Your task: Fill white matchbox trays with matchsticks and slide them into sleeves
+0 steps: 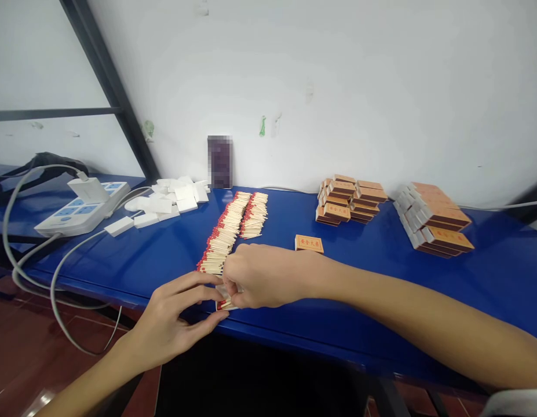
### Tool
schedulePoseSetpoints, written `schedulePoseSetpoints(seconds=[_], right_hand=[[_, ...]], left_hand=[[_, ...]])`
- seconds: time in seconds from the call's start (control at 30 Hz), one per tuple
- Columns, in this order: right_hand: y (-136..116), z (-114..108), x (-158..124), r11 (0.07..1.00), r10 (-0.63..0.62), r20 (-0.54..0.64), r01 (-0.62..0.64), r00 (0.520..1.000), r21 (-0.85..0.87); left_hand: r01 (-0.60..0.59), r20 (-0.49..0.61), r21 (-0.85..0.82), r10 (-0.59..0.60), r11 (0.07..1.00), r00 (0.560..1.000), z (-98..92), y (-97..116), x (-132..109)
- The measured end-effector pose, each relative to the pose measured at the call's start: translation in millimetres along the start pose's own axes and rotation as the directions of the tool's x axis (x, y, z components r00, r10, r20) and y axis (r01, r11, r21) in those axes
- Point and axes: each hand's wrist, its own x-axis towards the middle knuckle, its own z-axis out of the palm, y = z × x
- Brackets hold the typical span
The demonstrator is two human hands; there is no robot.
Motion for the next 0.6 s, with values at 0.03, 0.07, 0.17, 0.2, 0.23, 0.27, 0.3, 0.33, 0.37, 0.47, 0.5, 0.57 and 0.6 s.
schedulePoseSetpoints(seconds=[0.03,0.07,0.17,0.2,0.23,0.27,0.3,0.33,0.37,0.47,0.5,0.57,0.6], right_hand=[[-0.2,0.1,0.5,1.000,-0.001,-0.002,0.001,1.000,0.011],[-0.3,-0.1,0.7,1.000,0.000,-0.001,0.000,1.000,0.023],[-0.4,-3.1,-0.6,0.999,0.024,-0.001,-0.024,1.000,0.047],[-0.1,-4.5,-1.4,0.998,0.034,-0.005,-0.034,0.999,0.047],[0.2,-5.8,-2.2,0.998,0.044,-0.008,-0.044,0.999,0.043],[0.6,-6.7,-2.8,0.998,0.051,-0.003,-0.050,0.999,0.039],[1.1,-7.2,-3.1,0.998,0.051,0.009,-0.051,0.999,0.036],[1.7,-7.2,-3.0,0.998,0.046,0.024,-0.047,0.999,0.033],[2.2,-6.7,-2.7,0.999,0.039,0.039,-0.040,0.998,0.031],[3.5,-3.8,-0.7,0.999,0.020,0.045,-0.022,0.999,0.031],[3.7,-2.9,-0.2,0.999,0.021,0.042,-0.022,0.999,0.034],[4.0,-1.8,0.4,0.999,0.023,0.040,-0.025,0.999,0.037],[4.0,-1.5,0.5,0.999,0.024,0.036,-0.025,0.999,0.034]], left_hand=[[-0.001,-0.001,-0.002,0.001,1.000,1.000,0.1,0.1,-0.1],[0.001,-0.005,-0.003,-0.001,1.000,1.000,0.1,0.3,-0.3],[0.033,-0.004,-0.006,-0.033,0.999,0.999,-0.6,1.4,-0.5],[0.051,0.008,-0.007,-0.051,0.999,0.999,-1.0,1.8,-0.4],[0.070,0.026,-0.006,-0.069,0.998,0.997,-1.5,2.3,-0.2],[0.086,0.048,-0.002,-0.086,0.996,0.995,-2.0,2.7,0.0],[0.099,0.069,0.004,-0.099,0.995,0.993,-2.4,3.0,0.2],[0.107,0.088,0.010,-0.108,0.994,0.990,-2.8,3.3,0.3],[0.112,0.103,0.013,-0.113,0.994,0.988,-3.1,3.5,0.3],[0.119,0.126,0.008,-0.119,0.993,0.985,-3.7,4.0,0.5],[0.119,0.134,0.006,-0.118,0.993,0.984,-3.9,4.1,0.7],[0.119,0.155,0.008,-0.119,0.993,0.981,-4.5,4.6,1.2],[0.122,0.169,0.011,-0.122,0.993,0.978,-4.9,4.8,1.4]])
